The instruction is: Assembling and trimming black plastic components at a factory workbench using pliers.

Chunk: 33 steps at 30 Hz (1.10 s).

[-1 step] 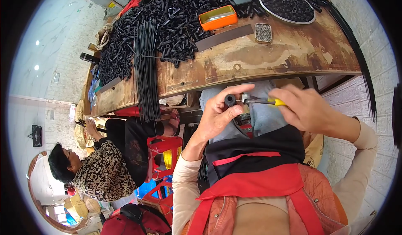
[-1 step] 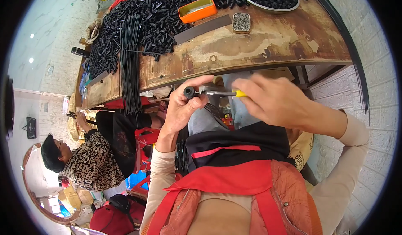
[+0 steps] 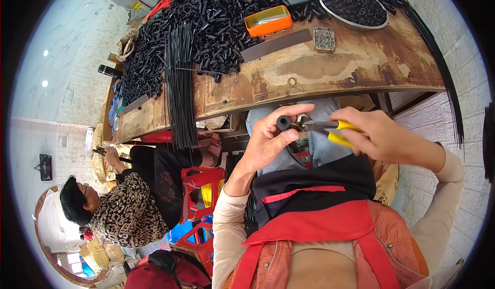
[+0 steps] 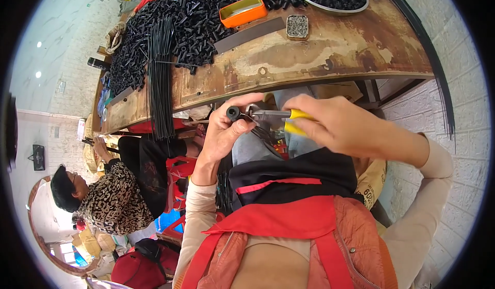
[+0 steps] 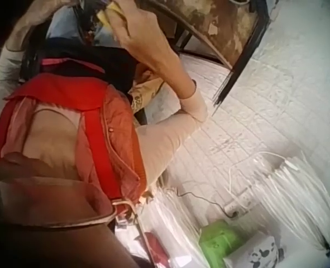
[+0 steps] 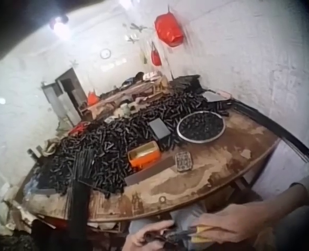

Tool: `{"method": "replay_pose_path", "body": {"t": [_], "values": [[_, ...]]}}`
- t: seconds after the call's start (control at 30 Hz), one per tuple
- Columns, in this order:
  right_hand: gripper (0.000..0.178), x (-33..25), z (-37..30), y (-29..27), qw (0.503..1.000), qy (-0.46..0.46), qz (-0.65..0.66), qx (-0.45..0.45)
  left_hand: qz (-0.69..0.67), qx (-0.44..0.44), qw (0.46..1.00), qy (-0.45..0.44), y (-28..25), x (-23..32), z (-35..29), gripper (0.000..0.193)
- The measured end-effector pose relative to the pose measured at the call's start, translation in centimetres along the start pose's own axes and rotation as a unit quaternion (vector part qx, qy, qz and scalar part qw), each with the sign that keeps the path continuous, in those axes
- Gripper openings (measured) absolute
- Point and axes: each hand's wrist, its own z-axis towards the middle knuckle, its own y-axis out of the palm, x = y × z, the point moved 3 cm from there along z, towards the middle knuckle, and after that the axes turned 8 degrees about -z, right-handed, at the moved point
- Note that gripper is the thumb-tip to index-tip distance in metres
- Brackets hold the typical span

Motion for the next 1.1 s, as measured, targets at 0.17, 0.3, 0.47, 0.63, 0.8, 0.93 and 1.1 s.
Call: {"method": "replay_pose_path", "body": {"t": [0.17,0.3,0.47,0.63,0.8,0.93,1.1], "values": [[0.044,-0.4,-0.4,1.5,0.703,0.26,0.516,-0.414,0.017,-0.043,0.999,-0.012,0.4,-0.1,-0.4,0.068],[0.048,0.8,-0.1,1.3,0.992,0.075,0.094,-0.032,0.103,-0.013,0.988,0.118,0.5,0.7,0.7,0.063],[0.042,1.9,-0.3,3.4,0.972,0.115,0.136,-0.153,0.064,0.001,0.996,0.063,0.8,0.2,0.3,0.059],[0.033,1.4,0.2,3.8,0.977,0.077,0.194,-0.045,0.107,0.021,0.992,0.069,1.3,0.8,0.0,0.036],[0.031,1.2,0.2,3.1,0.973,0.107,0.181,-0.093,0.158,0.046,0.984,0.067,0.9,0.4,0.0,0.046],[0.028,0.6,0.4,1.7,0.965,0.14,0.169,-0.144,0.128,0.022,0.991,0.042,0.6,0.1,-0.1,0.046],[0.028,-0.3,2.5,-2.1,0.855,0.246,0.268,-0.371,0.109,-0.046,0.992,0.033,1.1,0.9,-0.2,0.053]]}}
